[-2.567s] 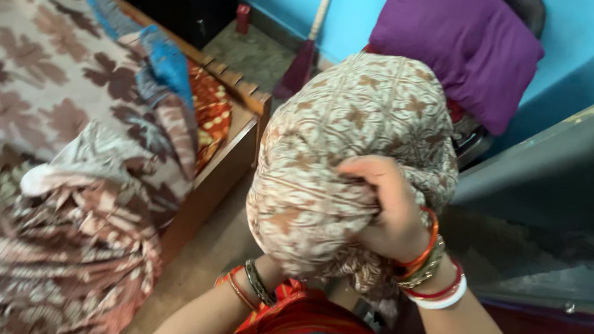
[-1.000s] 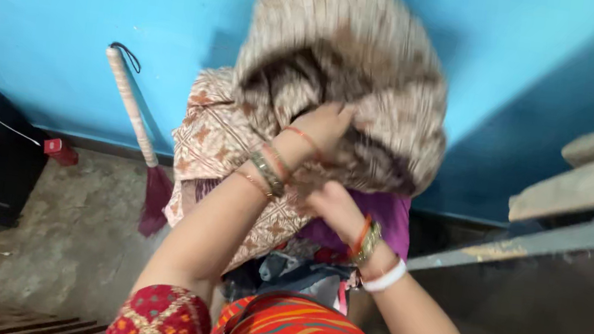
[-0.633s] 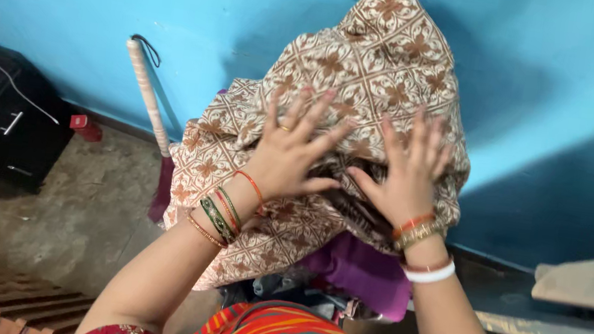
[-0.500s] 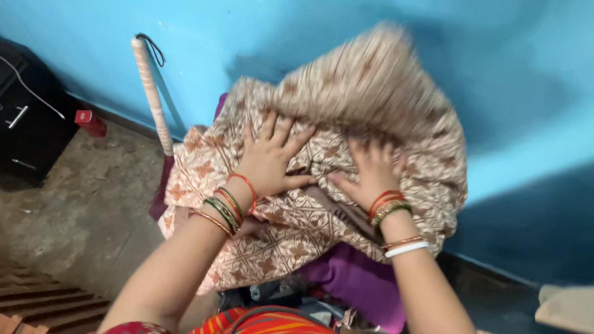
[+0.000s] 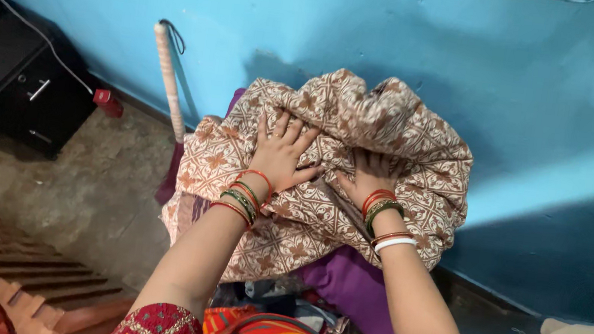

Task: The person folds several blankets and pillows by hand, stacks them on a chair, and then spreads a large brown floral blanket across the bed surface, tucking it in near the headboard and smoothing it out. They finish by bundling a light green mesh mosquito net on top of the bed.

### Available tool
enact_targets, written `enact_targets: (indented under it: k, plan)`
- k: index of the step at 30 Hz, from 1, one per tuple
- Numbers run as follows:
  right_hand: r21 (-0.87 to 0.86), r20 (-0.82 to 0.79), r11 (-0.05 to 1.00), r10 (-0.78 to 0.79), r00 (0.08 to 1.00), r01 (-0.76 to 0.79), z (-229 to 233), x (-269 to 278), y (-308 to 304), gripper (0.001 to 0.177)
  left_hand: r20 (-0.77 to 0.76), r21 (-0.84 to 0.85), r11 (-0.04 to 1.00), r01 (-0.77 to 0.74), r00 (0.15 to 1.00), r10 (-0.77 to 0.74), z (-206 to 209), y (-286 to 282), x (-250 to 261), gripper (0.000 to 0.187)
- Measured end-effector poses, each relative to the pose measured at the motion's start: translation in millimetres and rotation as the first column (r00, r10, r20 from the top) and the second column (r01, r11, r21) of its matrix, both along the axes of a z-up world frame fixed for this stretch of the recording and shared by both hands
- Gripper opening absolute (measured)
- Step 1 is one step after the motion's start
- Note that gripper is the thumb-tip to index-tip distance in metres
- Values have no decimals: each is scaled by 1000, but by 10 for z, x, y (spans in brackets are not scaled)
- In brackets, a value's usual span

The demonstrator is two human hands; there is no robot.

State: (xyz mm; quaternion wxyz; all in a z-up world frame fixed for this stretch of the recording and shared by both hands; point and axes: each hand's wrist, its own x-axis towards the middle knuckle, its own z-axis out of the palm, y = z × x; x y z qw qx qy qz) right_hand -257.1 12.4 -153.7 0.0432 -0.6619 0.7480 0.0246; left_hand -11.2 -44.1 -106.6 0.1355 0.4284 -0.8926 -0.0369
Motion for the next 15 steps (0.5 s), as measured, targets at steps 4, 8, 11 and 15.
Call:
enact_targets:
  k: [4,8,11,15]
  plan:
    - [-91,72,995,-29,997,36,143,30,83,94,-111,-83,997,5,994,-14,82,180,15,88]
    - [-113,119,991,-62,991,76,319,-9,240,87,-269,-86,995,41,961,-63,127,584,241,80]
    - [-443,346,896,140,928,30,440,98,672,72,-219,-193,981,14,974,-57,105,1010,597,79]
    - [-659,469,749,346,813,61,728,823,1372,53,-201,-14,997,-78,977,74,4,1723,1352,81]
